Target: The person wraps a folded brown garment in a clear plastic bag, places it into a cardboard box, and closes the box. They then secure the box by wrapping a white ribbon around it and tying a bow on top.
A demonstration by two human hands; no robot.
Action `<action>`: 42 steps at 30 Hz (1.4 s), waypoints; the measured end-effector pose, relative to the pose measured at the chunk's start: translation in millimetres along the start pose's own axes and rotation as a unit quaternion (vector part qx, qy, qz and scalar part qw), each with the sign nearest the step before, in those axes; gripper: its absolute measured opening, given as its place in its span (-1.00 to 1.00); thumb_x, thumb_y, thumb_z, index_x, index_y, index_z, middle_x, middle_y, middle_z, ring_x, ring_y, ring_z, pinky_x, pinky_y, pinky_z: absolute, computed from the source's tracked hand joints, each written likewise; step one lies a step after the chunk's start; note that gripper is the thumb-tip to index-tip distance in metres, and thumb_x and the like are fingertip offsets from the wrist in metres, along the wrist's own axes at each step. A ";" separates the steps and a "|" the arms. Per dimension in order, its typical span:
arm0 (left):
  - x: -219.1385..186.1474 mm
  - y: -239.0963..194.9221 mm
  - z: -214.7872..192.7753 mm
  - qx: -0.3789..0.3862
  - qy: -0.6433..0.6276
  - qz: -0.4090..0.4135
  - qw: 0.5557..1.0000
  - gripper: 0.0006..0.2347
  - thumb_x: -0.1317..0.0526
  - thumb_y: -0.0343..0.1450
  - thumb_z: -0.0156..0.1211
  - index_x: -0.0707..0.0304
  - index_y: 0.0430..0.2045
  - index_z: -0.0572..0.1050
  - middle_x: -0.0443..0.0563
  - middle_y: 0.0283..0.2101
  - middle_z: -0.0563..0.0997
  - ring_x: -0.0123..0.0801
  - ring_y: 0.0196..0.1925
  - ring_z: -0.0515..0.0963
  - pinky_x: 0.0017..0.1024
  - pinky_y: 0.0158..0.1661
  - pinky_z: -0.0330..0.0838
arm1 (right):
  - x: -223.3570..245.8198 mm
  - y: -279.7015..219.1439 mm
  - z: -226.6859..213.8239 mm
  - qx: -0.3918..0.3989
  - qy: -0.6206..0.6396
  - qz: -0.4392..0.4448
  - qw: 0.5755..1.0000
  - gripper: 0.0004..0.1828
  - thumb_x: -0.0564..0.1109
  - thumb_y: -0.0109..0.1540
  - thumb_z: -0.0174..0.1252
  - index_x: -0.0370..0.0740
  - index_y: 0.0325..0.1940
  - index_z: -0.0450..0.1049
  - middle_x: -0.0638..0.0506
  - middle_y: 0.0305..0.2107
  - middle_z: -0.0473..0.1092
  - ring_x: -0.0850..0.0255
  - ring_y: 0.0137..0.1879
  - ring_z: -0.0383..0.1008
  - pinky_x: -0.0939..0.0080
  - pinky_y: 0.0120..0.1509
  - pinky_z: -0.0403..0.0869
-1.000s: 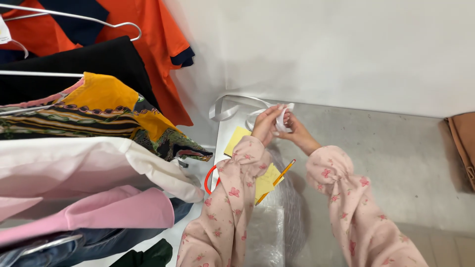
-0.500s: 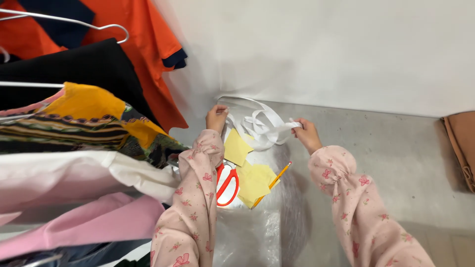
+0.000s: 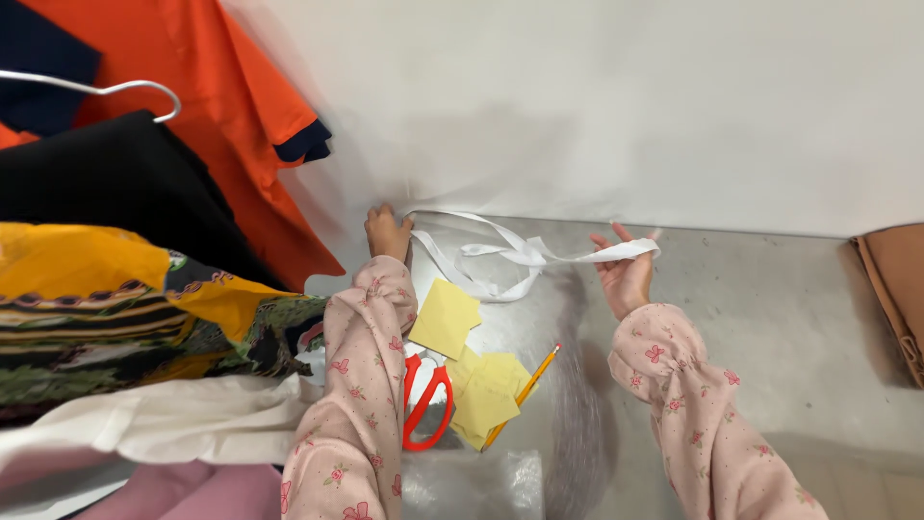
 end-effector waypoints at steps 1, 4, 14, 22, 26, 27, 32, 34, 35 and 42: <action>-1.6 0.2 2.3 0.000 0.000 0.002 1.000 -0.66 0.08 0.32 0.41 0.28 -0.18 0.48 0.18 -0.08 0.45 0.11 0.03 0.53 -0.07 -0.01 0.51 | -1.4 -0.1 1.6 -0.001 0.001 -0.001 1.000 -0.29 0.39 0.40 -0.53 0.01 0.33 0.30 -0.15 -0.08 0.51 0.30 -0.10 0.50 0.35 0.11 0.51; -19.0 -6.4 -4.7 -0.019 0.103 0.056 0.993 -0.82 0.14 0.42 0.29 0.30 -0.35 0.54 0.09 -0.24 0.50 -0.06 -0.12 0.60 -0.21 -0.20 0.61 | -2.1 -1.1 8.0 0.011 -0.063 -0.011 0.998 -0.33 0.42 0.41 -0.37 -0.01 0.31 0.32 -0.11 0.02 0.46 0.29 -0.02 0.46 0.35 0.16 0.47; -15.9 -4.8 5.3 -0.075 0.236 0.240 0.939 -1.00 0.32 0.40 0.20 0.21 -0.41 0.52 -0.03 -0.33 0.52 -0.24 -0.25 0.61 -0.38 -0.33 0.61 | 24.6 20.6 -74.6 -0.198 -0.057 -0.147 0.967 -0.47 0.32 0.38 -0.27 0.03 -0.05 0.52 0.02 -0.31 0.50 0.36 -0.16 0.56 0.37 0.01 0.58; -38.5 -4.8 -2.5 -0.147 0.321 0.326 0.877 -0.96 0.31 0.34 0.21 0.10 -0.48 0.58 -0.14 -0.41 0.54 -0.37 -0.34 0.58 -0.48 -0.41 0.53 | 109.5 -48.4 -45.1 -0.196 -0.375 -0.513 0.747 -0.78 -0.07 0.53 -0.13 -0.18 0.11 0.39 -0.07 -0.05 0.19 0.02 0.13 0.26 0.05 0.38 0.22; -51.5 -7.1 0.3 -0.187 0.383 0.412 0.806 -0.91 0.29 0.31 0.15 0.04 -0.58 0.56 -0.14 -0.50 0.50 -0.34 -0.41 0.54 -0.43 -0.45 0.42 | 110.6 -62.3 -24.3 -0.124 -0.442 -0.530 0.713 -0.75 -0.34 0.38 0.08 -0.31 0.16 0.35 -0.15 0.01 0.17 -0.13 0.25 0.21 -0.07 0.43 0.13; -54.0 -7.8 2.0 -0.185 0.396 0.439 0.785 -0.90 0.30 0.31 0.13 0.06 -0.61 0.56 -0.12 -0.53 0.49 -0.32 -0.44 0.52 -0.40 -0.46 0.39 | 109.0 -64.6 -19.5 -0.106 -0.459 -0.523 0.711 -0.71 -0.36 0.36 0.11 -0.32 0.17 0.35 -0.16 0.02 0.19 -0.15 0.26 0.23 -0.08 0.43 0.14; -52.8 -5.7 6.0 -0.166 0.405 0.455 0.775 -0.90 0.31 0.30 0.13 0.06 -0.62 0.55 -0.13 -0.53 0.48 -0.32 -0.43 0.52 -0.41 -0.45 0.38 | 59.7 -25.8 -37.3 0.024 -0.523 -0.359 0.772 -0.52 -0.46 0.17 0.08 -0.31 0.18 0.40 -0.23 -0.05 0.41 -0.18 0.17 0.39 -0.12 0.26 0.31; -54.8 -8.1 1.5 -0.159 0.403 0.449 0.782 -0.89 0.34 0.31 0.15 0.06 -0.61 0.56 -0.14 -0.52 0.48 -0.34 -0.43 0.54 -0.44 -0.43 0.41 | 29.6 -7.6 -40.5 0.098 -0.548 -0.271 0.786 -0.40 -0.49 0.07 0.07 -0.23 0.19 0.44 -0.17 -0.04 0.47 -0.14 0.22 0.42 -0.10 0.30 0.32; -53.7 -7.8 -5.3 -0.146 0.384 0.438 0.799 -0.89 0.32 0.33 0.15 0.06 -0.58 0.57 -0.14 -0.49 0.50 -0.34 -0.40 0.56 -0.45 -0.41 0.44 | 12.9 -3.5 -30.8 0.145 -0.542 -0.230 0.795 -0.35 -0.48 0.03 0.07 -0.20 0.20 0.46 -0.15 -0.03 0.48 -0.09 0.23 0.43 -0.11 0.32 0.32; -23.1 -13.3 -32.1 0.013 0.123 0.145 0.982 -0.73 0.06 0.38 0.33 0.25 -0.22 0.55 0.16 -0.16 0.51 0.07 -0.12 0.63 -0.12 -0.17 0.61 | -70.5 31.7 52.0 0.116 -0.565 -0.130 0.807 -0.18 0.15 0.06 0.47 -0.13 0.33 0.37 -0.18 -0.03 0.41 -0.15 0.22 0.41 -0.08 0.35 0.32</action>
Point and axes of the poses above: each hand's wrist, its own y-axis towards the middle knuckle, its own z-axis out of the palm, x = y × z, the point moved 6 cm from there along y, towards the middle knuckle
